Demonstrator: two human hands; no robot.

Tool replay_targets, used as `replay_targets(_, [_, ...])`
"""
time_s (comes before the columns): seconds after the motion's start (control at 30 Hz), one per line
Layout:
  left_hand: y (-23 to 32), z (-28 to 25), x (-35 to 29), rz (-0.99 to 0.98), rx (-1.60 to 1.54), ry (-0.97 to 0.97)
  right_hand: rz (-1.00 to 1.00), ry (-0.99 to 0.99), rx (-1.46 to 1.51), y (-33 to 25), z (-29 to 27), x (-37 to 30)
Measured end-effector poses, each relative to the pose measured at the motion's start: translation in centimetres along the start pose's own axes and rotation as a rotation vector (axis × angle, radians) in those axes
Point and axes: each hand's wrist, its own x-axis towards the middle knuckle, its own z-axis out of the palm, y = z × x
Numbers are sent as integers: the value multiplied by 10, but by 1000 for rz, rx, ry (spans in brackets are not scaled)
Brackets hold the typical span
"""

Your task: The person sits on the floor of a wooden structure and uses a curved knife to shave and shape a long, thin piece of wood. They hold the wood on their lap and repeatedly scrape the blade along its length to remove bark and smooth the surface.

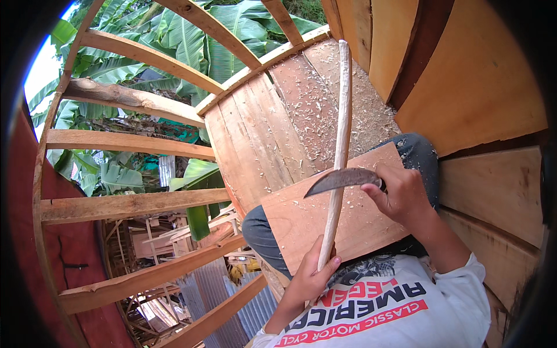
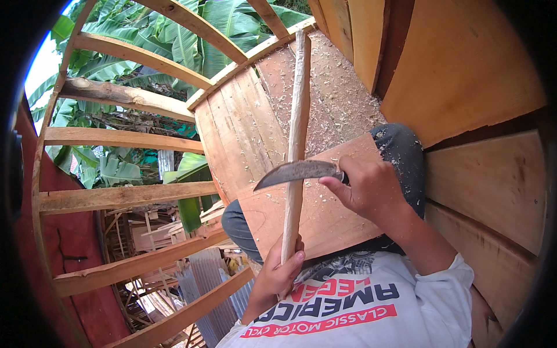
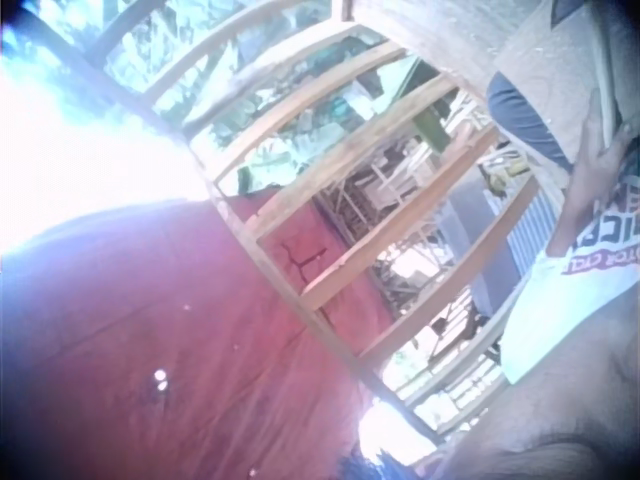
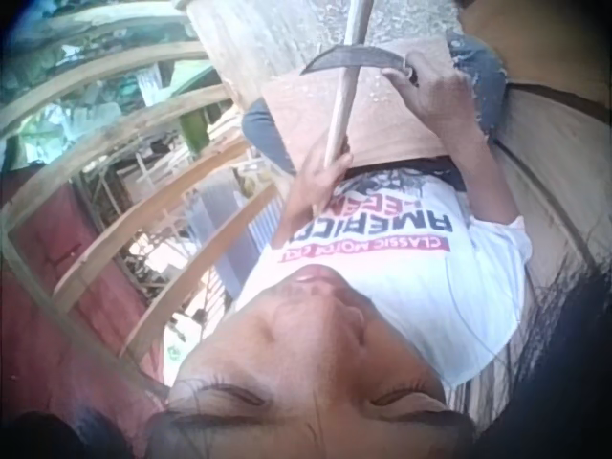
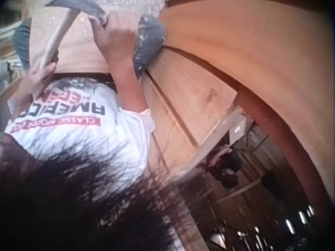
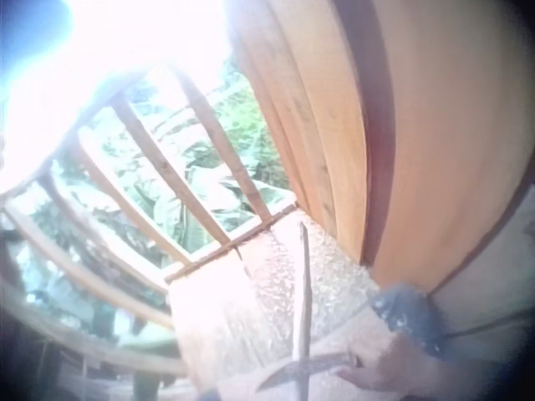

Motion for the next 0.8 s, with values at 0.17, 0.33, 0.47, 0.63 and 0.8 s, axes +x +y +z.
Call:
replay_targets(0.17, [5, -3, 0, 109, 257, 108, 57, -45, 98, -2, 5, 0])
replay_targets(0.33, [9, -2, -3, 137, 338, 118, -231, -172, 163, -13, 15, -18])
replay_targets(0.47, [10, -4, -4, 67, 367, 139, 15, 31, 36, 9, 11, 6])
replay_targets(0.63, [3, -2, -4, 214, 426, 107, -166, -155, 204, -5, 17, -15])
replay_targets(0.8, [8, -7, 0, 80, 445, 110, 57, -41, 239, 4, 11, -2])
